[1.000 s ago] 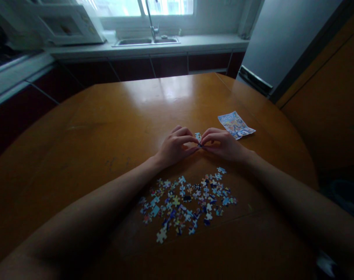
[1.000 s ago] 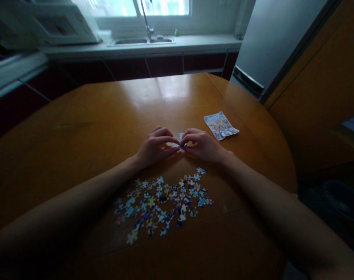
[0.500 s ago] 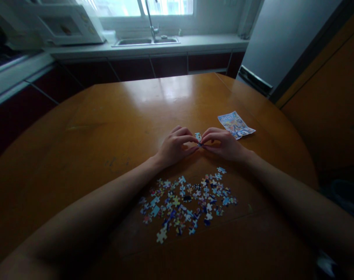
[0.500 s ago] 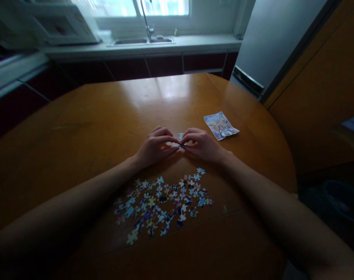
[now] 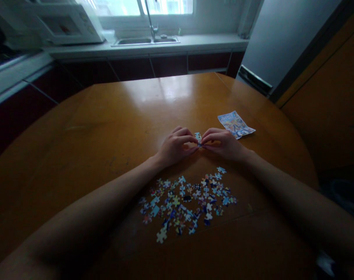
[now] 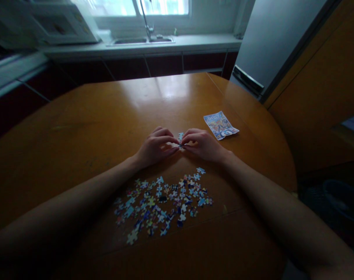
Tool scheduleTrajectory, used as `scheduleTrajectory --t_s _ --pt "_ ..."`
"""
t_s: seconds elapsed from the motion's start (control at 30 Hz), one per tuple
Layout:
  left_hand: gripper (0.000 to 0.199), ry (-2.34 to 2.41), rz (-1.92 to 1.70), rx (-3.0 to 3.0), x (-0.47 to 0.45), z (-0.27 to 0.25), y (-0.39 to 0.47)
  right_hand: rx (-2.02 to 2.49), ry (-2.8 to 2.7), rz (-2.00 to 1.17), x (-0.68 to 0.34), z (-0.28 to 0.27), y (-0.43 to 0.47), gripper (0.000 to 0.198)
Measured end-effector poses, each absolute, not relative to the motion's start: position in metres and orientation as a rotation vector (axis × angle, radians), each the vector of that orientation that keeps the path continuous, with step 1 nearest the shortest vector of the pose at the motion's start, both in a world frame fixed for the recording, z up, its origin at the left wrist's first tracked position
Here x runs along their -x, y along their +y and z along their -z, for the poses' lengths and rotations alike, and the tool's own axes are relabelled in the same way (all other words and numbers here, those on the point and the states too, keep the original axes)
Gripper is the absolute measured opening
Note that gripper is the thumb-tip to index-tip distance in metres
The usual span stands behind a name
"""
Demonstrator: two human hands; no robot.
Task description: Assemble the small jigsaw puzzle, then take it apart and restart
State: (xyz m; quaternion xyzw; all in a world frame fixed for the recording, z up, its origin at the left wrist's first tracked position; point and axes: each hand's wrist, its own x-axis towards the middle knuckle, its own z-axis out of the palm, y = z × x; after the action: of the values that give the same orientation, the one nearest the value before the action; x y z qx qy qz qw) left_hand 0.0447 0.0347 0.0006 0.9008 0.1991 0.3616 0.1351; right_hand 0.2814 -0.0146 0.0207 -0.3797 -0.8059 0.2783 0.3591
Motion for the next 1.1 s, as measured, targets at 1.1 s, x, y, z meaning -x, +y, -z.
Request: scheduleTrajectory --t_s 1.1 --pt "0.027 0.623 -0.703 -2.701 -0.047 0.000 0.031 1.038 -2.438 -0.376 -0.293 -0.013 -0.005 0.024"
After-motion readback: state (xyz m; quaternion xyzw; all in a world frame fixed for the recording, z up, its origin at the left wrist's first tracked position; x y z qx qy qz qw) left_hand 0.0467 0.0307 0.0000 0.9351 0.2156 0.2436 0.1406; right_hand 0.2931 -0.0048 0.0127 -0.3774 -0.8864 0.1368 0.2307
